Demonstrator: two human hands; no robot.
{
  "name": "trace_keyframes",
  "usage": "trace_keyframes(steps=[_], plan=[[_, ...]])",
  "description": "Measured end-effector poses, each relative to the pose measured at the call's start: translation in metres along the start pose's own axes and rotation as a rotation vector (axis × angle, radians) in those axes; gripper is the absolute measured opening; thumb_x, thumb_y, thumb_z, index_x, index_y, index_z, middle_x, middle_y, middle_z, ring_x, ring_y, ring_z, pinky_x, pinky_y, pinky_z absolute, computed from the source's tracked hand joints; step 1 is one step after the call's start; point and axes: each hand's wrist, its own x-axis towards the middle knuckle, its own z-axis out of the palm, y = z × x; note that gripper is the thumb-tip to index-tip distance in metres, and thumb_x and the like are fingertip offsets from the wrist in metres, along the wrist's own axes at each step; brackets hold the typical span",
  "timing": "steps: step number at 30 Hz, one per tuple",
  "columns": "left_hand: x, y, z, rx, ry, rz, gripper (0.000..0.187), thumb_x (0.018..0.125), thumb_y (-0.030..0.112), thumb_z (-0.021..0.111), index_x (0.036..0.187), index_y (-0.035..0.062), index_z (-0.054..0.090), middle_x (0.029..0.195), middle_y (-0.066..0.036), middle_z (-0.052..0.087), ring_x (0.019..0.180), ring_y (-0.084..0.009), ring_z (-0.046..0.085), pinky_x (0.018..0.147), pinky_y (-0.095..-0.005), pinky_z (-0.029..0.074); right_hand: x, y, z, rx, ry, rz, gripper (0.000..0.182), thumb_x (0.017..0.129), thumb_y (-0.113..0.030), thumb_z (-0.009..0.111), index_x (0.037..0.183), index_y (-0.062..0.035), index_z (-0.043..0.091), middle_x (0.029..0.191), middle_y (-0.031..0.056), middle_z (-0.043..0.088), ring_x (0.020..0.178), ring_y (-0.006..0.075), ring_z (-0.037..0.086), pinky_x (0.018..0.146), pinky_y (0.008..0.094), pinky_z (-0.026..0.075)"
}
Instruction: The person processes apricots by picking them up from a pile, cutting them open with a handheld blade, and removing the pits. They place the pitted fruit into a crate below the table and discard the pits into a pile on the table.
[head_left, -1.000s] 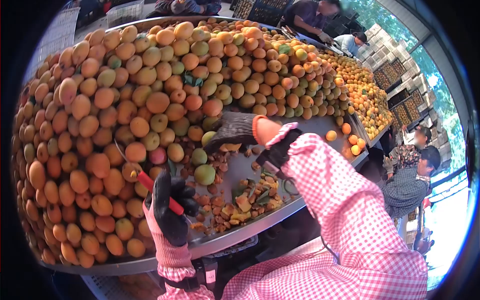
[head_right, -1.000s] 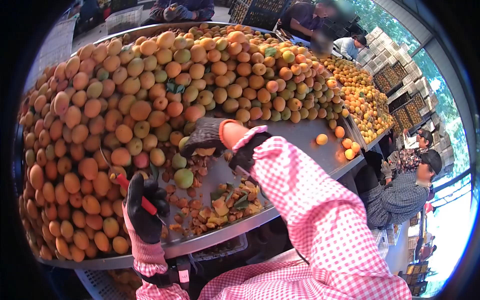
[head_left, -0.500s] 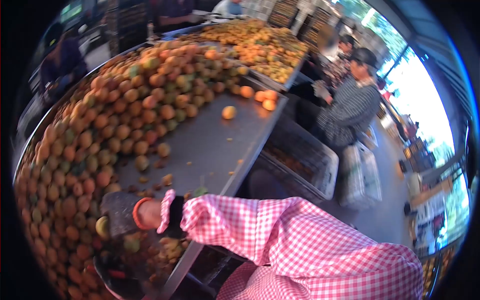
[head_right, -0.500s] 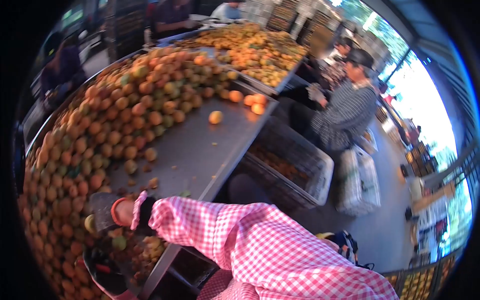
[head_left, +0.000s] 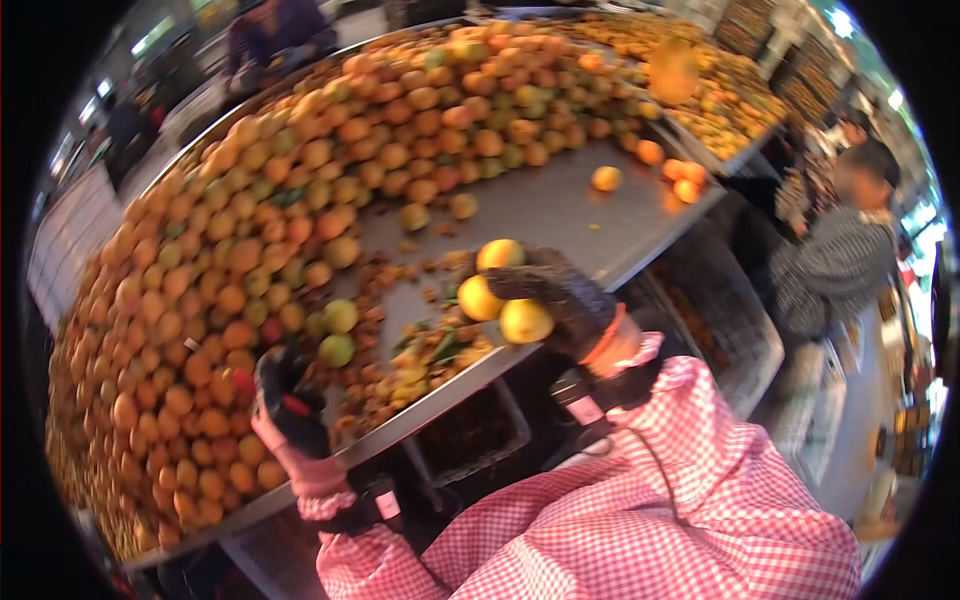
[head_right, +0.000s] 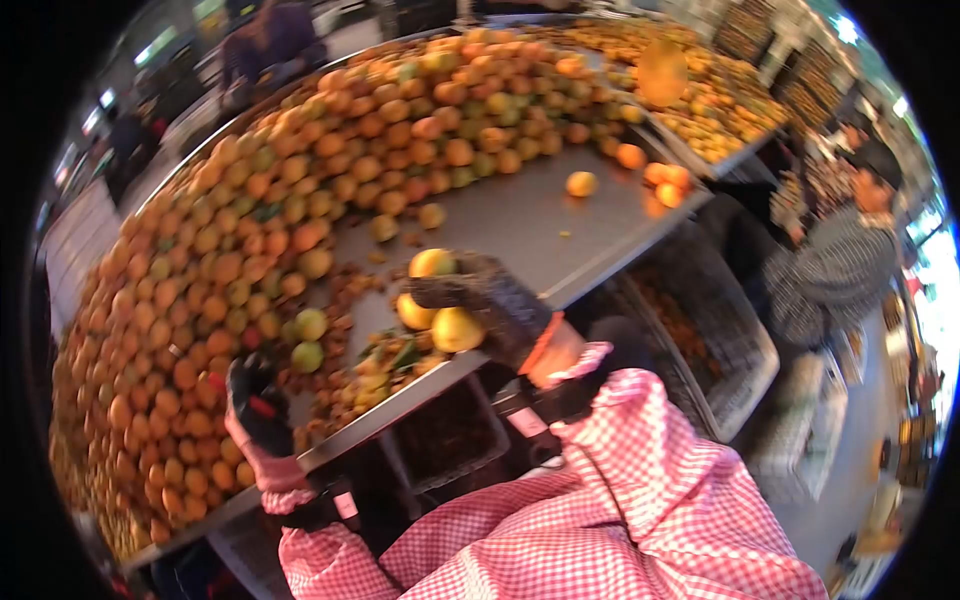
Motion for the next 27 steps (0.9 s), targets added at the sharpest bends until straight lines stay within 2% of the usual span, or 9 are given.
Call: trace_keyframes(steps=[4, 9, 11, 15, 19, 21, 23, 25, 27], plan=[[0.002, 0.011, 0.005, -0.013, 0.054, -0.04, 0.037, 0.089, 0.037, 0.057, 0.1, 0.0019, 0.062, 0.08, -0.007, 0.065, 0.05, -0.0081, 0.05, 0.043, -0.0212, 0.037, 0.045, 0.0, 0.02, -0.731, -0.195, 0.021, 0.039, 0.071, -0.026, 0.075, 0.098, -0.0015, 0.061, 0.086, 0.005, 0.063, 0.082, 0.012, 0.059, 0.072, 0.0272, 0.049], [0.007, 0.026, 0.003, -0.032, 0.079, -0.081, 0.038, 0.09, 0.035, 0.056, 0.103, -0.0005, 0.06, 0.084, -0.01, 0.066, 0.052, -0.0092, 0.051, 0.044, -0.0202, 0.038, 0.119, 0.025, 0.065, -1.512, -0.521, -0.499, 0.046, 0.059, -0.031, 0.078, 0.092, -0.0034, 0.065, 0.107, 0.0203, 0.059, 0.088, 0.0384, 0.06, 0.077, 0.0429, 0.048], [0.01, 0.029, 0.0, -0.04, 0.042, -0.083, 0.038, 0.09, 0.034, 0.056, 0.104, -0.0012, 0.06, 0.086, -0.011, 0.066, 0.054, -0.0106, 0.054, 0.045, -0.0212, 0.04, 0.144, 0.021, 0.094, -1.761, -0.711, -0.117, 0.045, 0.058, -0.032, 0.077, 0.094, -0.0055, 0.066, 0.114, 0.0207, 0.057, 0.089, 0.0385, 0.06, 0.075, 0.0451, 0.049], [0.016, 0.033, -0.013, 0.031, 0.03, -0.136, 0.039, 0.088, 0.033, 0.058, 0.104, -0.0021, 0.059, 0.088, -0.013, 0.066, 0.053, -0.0125, 0.056, 0.043, -0.0233, 0.041, 0.186, 0.037, 0.128, -1.959, -0.9, 0.124, 0.045, 0.058, -0.03, 0.077, 0.096, -0.0082, 0.067, 0.099, 0.017, 0.063, 0.087, 0.0363, 0.061, 0.075, 0.0456, 0.05], [0.022, 0.031, -0.017, -0.104, 0.095, -0.183, 0.04, 0.088, 0.035, 0.059, 0.104, -0.0004, 0.06, 0.088, -0.013, 0.066, 0.051, -0.0115, 0.054, 0.043, -0.0219, 0.041, 0.209, 0.058, 0.116, -1.996, -0.98, 0.227, 0.046, 0.056, -0.031, 0.078, 0.096, -0.0093, 0.067, 0.108, 0.0175, 0.06, 0.089, 0.0366, 0.06, 0.075, 0.0458, 0.05], [0.022, 0.029, -0.019, -0.11, 0.053, -0.193, 0.039, 0.088, 0.036, 0.059, 0.105, 0.0008, 0.061, 0.09, -0.01, 0.067, 0.057, -0.0111, 0.058, 0.045, -0.0211, 0.042, 0.195, 0.054, 0.095, -1.942, -0.876, 0.007, 0.046, 0.056, -0.032, 0.078, 0.095, -0.0093, 0.068, 0.109, 0.0185, 0.059, 0.089, 0.0364, 0.06, 0.076, 0.0459, 0.05], [0.025, 0.02, -0.02, -0.115, 0.002, -0.166, 0.035, 0.089, 0.033, 0.058, 0.109, 0.0043, 0.06, 0.099, -0.007, 0.066, 0.078, -0.0131, 0.064, 0.048, -0.0203, 0.045, 0.168, 0.04, 0.072, -1.582, -0.698, -0.362, 0.05, 0.054, -0.031, 0.081, 0.093, -0.0032, 0.068, 0.096, 0.0175, 0.064, 0.086, 0.0356, 0.062, 0.076, 0.0429, 0.051], [0.024, 0.012, -0.016, -0.073, -0.053, -0.123, 0.036, 0.092, 0.031, 0.054, 0.118, 0.007, 0.055, 0.105, -0.009, 0.064, 0.083, -0.0144, 0.063, 0.049, -0.0205, 0.046, 0.117, 0.022, 0.049, -1.191, -0.565, -0.585, 0.045, 0.053, -0.024, 0.082, 0.094, -0.0085, 0.069, 0.115, 0.0168, 0.055, 0.106, 0.0349, 0.053, 0.088, 0.0424, 0.044], [0.011, 0.013, 0.006, -0.009, -0.104, -0.104, 0.037, 0.094, 0.028, 0.049, 0.124, 0.006, 0.052, 0.11, -0.009, 0.063, 0.089, -0.0141, 0.062, 0.062, -0.0216, 0.047, 0.049, -0.003, 0.039, -0.795, -0.454, -0.514, 0.044, 0.056, -0.019, 0.082, 0.092, -0.0006, 0.066, 0.107, 0.0132, 0.057, 0.096, 0.026, 0.057, 0.081, 0.0348, 0.047]])
